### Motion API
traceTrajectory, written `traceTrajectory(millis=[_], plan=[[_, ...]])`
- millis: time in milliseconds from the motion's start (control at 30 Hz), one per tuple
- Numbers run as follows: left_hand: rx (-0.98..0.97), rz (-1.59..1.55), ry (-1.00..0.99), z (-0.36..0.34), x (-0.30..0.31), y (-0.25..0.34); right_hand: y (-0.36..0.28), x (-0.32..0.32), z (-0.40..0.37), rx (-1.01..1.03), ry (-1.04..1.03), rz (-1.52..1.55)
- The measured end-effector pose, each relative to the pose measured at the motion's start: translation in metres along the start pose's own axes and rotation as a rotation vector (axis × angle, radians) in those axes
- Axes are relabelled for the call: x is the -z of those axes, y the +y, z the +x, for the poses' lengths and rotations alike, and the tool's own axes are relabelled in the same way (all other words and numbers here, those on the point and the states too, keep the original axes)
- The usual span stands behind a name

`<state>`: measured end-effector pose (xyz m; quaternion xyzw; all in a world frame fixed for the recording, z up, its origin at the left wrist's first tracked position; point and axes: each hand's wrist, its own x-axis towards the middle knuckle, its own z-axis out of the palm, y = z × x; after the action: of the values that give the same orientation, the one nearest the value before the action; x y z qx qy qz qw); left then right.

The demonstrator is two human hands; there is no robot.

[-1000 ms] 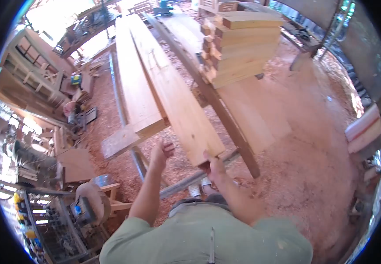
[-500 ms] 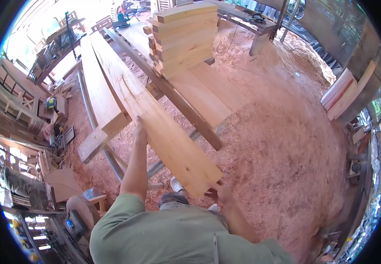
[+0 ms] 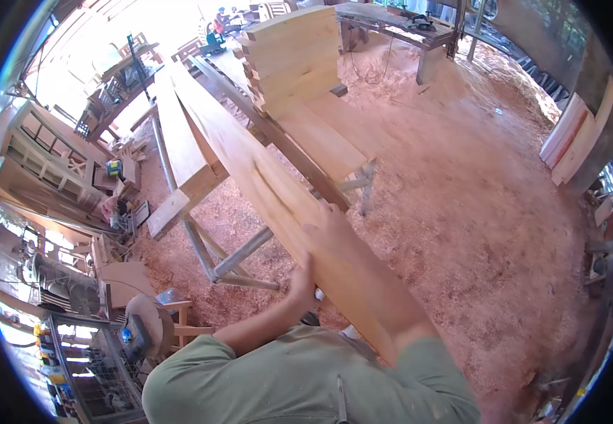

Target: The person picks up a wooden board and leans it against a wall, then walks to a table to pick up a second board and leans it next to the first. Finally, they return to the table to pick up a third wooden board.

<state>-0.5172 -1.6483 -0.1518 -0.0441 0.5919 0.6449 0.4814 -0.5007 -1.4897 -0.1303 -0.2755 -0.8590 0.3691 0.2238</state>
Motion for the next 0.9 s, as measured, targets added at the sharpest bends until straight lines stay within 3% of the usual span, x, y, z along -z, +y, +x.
traceTrajectory(millis=[67, 100, 133, 167, 233, 267, 300, 400, 433, 467, 533, 600, 633, 700, 733, 800, 867, 900], plan=[[0.194, -0.055, -0.237, -0.024, 0.007, -0.018, -0.002, -0.008, 0.031, -0.068, -0.016, -0.119], [0.264, -0.103, -0.368, -0.034, 0.009, -0.02, -0.006, -0.003, 0.047, -0.259, -0.11, 0.035], [0.26, -0.108, -0.364, -0.038, 0.012, -0.017, -0.01, 0.001, 0.056, -0.452, -0.207, 0.185], [0.375, -0.052, -0.446, -0.046, 0.011, -0.008, -0.014, 0.006, 0.053, -0.447, -0.212, 0.181], [0.497, -0.013, -0.525, -0.045, 0.017, -0.002, -0.024, 0.013, 0.026, -0.498, -0.409, 1.282], [0.458, -0.034, -0.395, -0.037, 0.019, -0.001, -0.029, 0.013, 0.023, -0.507, -0.413, 1.269], [0.421, -0.057, -0.271, -0.026, 0.019, -0.001, -0.033, 0.016, 0.023, -0.519, -0.435, 1.028], [0.032, -0.303, -0.053, 0.072, 0.064, 0.006, -0.039, 0.018, 0.027, -0.523, -0.482, 0.318], [-0.034, -0.108, 0.07, 0.088, 0.077, 0.046, -0.038, 0.015, 0.024, -0.519, -0.488, 0.09], [-0.129, -0.201, 0.125, 0.121, 0.089, 0.069, -0.019, 0.006, 0.013, -0.536, -0.483, 0.082], [-0.17, -0.239, 0.034, 0.151, 0.096, 0.137, 0.034, -0.01, -0.021, -0.512, -0.489, 0.206], [-0.232, -0.072, -0.076, 0.214, 0.132, 0.172, 0.012, 0.016, -0.045, -0.662, -0.484, 0.159], [-0.278, -0.131, -0.128, 0.214, 0.119, 0.199, 0.003, 0.026, -0.055, -0.781, -0.483, 0.12], [-0.24, -0.131, -0.139, 0.247, 0.126, 0.223, 0.013, 0.036, -0.093, -0.808, -0.397, 0.177], [-0.245, -0.246, -0.345, 0.26, 0.128, 0.226, 0.02, 0.042, -0.115, -0.799, -0.339, 0.229], [-0.31, -0.241, -0.42, 0.256, 0.106, 0.224, 0.054, 0.049, -0.156, -0.834, -0.357, 0.2], [-0.222, -0.23, -0.317, 0.24, 0.085, 0.202, 0.069, 0.061, -0.182, -0.848, -0.39, 0.172], [-0.196, -0.314, -0.41, 0.232, 0.086, 0.184, 0.065, 0.069, -0.189, -0.882, -0.383, 0.165]])
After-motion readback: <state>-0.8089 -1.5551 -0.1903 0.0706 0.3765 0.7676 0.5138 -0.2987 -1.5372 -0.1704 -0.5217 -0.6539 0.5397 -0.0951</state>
